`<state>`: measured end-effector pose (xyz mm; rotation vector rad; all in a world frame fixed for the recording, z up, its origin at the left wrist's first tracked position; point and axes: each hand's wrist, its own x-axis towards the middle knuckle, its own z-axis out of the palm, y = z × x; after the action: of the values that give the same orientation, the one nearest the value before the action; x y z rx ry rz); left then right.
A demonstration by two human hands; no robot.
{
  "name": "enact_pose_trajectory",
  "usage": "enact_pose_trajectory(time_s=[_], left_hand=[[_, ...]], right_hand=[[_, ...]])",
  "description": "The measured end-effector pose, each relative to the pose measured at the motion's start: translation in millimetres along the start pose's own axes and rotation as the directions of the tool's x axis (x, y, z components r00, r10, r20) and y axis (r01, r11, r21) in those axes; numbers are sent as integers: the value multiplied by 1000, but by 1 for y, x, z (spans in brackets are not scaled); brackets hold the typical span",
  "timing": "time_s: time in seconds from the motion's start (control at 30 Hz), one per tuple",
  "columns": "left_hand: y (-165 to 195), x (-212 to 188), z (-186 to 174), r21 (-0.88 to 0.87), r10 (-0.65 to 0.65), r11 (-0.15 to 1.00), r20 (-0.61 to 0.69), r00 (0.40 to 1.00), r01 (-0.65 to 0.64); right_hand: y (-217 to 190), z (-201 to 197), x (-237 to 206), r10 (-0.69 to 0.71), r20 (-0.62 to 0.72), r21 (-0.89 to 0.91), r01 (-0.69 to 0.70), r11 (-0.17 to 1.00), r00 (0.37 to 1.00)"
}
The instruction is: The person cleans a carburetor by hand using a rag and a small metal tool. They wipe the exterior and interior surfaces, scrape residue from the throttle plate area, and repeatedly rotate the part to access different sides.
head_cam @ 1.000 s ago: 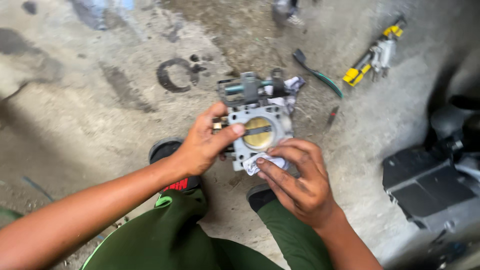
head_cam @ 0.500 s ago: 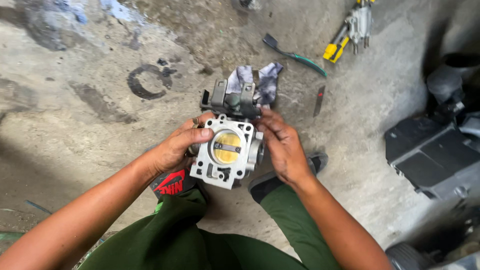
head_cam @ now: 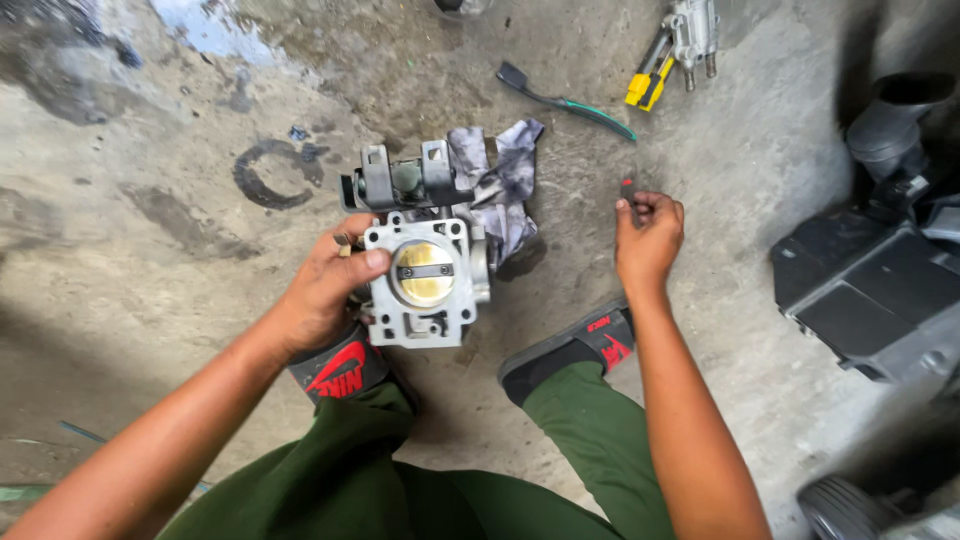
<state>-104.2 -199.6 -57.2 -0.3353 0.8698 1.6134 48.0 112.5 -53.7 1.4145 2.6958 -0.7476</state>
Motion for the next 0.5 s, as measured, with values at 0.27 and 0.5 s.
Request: enact_pose_trajectory(time_s=[0.27, 0.5], left_hand=[[11, 3, 6, -145, -100, 984, 31, 994, 104], [26, -3, -2, -375, -251, 880, 155, 956, 292]], right_hand=[[-42, 3, -30, -50, 425, 618, -250, 746, 904], [-92, -13, -37, -455, 428, 508, 208, 836, 781]])
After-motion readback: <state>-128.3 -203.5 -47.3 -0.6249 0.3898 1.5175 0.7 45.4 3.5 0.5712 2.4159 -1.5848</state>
